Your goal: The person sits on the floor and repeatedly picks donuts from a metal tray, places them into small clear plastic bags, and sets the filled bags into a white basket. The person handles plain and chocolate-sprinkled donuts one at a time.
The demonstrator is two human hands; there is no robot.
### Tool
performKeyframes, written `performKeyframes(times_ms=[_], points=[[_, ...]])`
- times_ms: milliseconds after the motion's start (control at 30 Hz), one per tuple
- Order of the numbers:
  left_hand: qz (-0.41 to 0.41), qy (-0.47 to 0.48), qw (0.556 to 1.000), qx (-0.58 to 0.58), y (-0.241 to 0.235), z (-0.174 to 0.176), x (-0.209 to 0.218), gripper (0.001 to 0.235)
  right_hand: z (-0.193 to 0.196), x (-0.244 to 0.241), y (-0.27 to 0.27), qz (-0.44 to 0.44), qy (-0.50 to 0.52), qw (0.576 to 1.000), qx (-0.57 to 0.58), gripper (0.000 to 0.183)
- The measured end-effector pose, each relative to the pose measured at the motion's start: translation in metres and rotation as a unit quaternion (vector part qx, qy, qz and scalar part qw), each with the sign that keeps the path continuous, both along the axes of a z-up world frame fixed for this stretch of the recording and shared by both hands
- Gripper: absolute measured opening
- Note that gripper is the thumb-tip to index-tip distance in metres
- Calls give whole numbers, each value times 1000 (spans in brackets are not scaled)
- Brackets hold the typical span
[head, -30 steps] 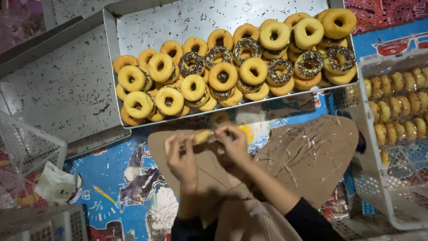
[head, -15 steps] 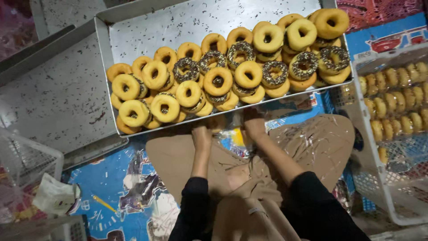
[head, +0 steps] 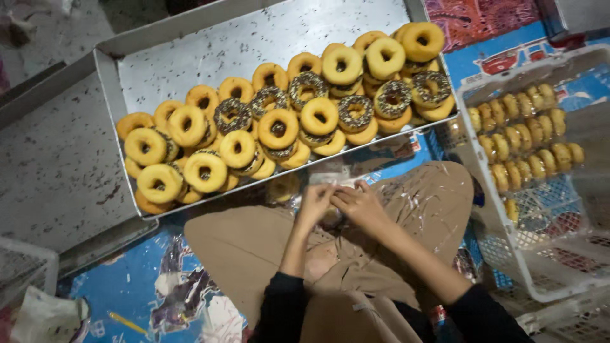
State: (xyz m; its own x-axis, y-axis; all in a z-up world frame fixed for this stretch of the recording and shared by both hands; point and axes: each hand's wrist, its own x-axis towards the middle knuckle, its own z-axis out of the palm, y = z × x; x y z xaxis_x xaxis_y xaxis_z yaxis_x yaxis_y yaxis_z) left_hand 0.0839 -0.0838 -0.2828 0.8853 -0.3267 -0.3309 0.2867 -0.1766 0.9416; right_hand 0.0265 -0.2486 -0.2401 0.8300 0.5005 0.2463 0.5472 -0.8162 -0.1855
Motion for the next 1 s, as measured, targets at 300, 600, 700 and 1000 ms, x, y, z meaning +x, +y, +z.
performKeyframes(times_ms=[300, 600, 700, 1000], points=[[112, -359, 926, -37, -28, 115, -72, 53, 93, -21, -8, -202, 64, 967, 142, 66], [325, 240, 565, -720, 27, 37, -43, 26, 83, 49, -106, -308, 120, 796, 507, 53], [360, 268, 576, -683, 42, 50, -42, 31, 42, 105, -190, -331, -167, 920, 127, 90], [375, 268, 535, -708, 32, 84, -31, 42, 103, 2, -92, -331, 57, 734, 590, 72]])
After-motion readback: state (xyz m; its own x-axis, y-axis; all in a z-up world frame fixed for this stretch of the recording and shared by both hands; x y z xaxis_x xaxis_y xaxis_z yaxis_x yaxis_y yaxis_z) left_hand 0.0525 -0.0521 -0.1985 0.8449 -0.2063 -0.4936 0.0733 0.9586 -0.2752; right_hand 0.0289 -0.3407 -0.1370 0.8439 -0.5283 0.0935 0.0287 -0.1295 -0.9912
